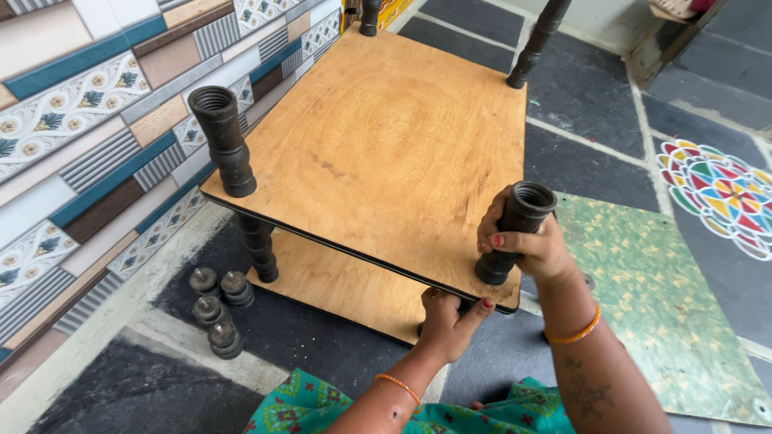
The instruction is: The person assembles a small wooden table by inserting and screwing black cylindrical legs into pre-drilled holes on the tabletop. The person handles each leg individually, aligning and tightening them by hand.
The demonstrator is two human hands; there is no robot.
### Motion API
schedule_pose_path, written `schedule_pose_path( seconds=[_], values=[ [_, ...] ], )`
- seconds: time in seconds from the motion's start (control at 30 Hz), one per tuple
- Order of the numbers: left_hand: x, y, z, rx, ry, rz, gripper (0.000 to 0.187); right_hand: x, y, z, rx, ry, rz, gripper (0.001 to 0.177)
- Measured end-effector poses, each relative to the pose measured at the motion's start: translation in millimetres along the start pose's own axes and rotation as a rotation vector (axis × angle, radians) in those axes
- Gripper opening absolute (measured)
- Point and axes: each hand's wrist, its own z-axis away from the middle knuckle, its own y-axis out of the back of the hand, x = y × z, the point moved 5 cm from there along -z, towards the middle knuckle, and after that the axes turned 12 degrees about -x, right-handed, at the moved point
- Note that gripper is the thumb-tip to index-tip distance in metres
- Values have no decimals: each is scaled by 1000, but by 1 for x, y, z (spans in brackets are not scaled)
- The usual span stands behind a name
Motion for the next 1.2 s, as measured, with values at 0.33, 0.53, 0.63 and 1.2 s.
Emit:
schedule_pose_path(
  seconds=[0.33, 0.53, 0.63, 1.2],
  values=[
    [-4, -3, 2, -22, 55, -13, 48, -3, -25, 34, 634, 167, 435, 22],
    [6, 3, 0, 17, -66, 31, 49, -12, -30, 45, 324, 37, 365, 62],
    [4, 2, 1, 0, 10, 32, 47, -13, -23, 58, 204, -66, 384, 71],
    [1, -2, 4, 56, -69, 19, 50, 33, -7, 85, 387, -67, 652, 69]
  ],
)
